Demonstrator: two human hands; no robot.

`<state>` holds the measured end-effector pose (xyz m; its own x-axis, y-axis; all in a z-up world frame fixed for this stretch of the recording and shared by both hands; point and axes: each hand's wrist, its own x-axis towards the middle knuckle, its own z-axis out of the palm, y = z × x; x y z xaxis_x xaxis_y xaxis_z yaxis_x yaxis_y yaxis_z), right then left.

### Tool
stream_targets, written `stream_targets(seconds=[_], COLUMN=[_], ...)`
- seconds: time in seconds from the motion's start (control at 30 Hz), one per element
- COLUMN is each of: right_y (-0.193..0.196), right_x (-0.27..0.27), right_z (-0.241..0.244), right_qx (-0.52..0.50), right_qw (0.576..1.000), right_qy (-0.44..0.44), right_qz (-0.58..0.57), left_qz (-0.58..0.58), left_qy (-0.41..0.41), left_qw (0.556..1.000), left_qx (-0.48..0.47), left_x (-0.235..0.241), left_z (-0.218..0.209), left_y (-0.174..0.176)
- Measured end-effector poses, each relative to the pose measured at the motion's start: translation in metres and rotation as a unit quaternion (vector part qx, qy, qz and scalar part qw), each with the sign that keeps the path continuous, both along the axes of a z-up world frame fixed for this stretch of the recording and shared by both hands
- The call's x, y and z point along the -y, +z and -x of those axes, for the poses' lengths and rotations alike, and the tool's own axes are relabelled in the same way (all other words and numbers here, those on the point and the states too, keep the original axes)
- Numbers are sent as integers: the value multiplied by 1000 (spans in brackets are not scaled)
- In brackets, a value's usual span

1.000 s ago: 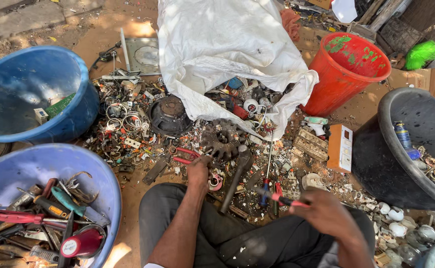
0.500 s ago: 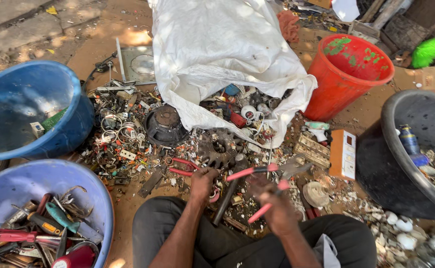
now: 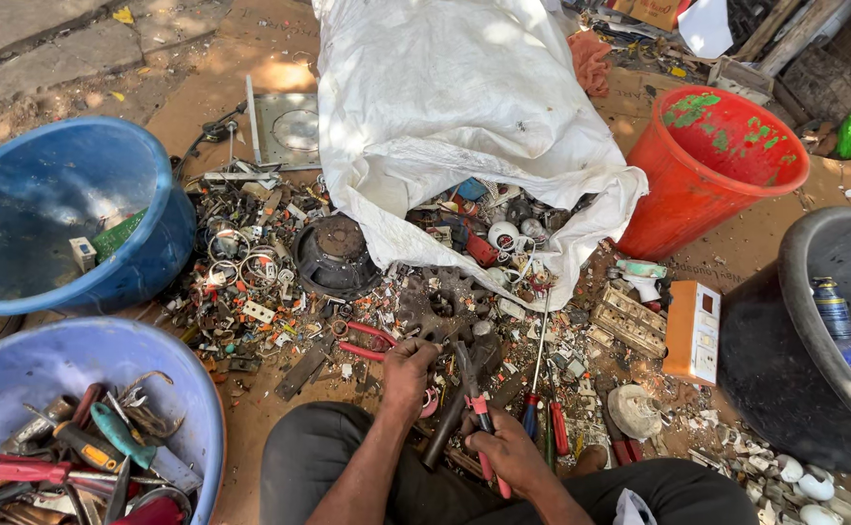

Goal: The person sits on the ground and uses a hammer and pliers to dismantle small electronic components. They repeatedly strike parts to break them apart and use pliers to pull out wires and separate pieces. The work is performed over a pile of debris with several buckets nearby.

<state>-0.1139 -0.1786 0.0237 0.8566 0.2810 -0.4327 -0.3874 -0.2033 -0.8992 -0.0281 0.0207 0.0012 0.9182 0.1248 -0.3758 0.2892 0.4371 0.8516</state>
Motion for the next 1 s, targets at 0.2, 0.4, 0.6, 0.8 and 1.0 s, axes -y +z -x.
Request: stream_targets(seconds=[0.2,0.4,0.6,0.8,1.0], right_y=[5,6,14,53,65], right_x=[-4,-3,-6,-15,-24], right_z=[1,0,-2,-2,-1], right_qx=[20,23,35,-20,-9], right_qw=[999,998,998,992,991], right_qy=[15,18,37,39,9], right_qz=[20,47,49,120,132], left_qz=[5,-41,-38,-40,-15], left_qy=[-9,-11,-13,-32,-77], left_qw=[1000,999,999,998,996], left_qx=[-2,6,-3,-46,-39], left_x=[5,7,7,4,8], left_z=[-2,-3,-3,2,8], left_y=[-8,-18,-12,24,35])
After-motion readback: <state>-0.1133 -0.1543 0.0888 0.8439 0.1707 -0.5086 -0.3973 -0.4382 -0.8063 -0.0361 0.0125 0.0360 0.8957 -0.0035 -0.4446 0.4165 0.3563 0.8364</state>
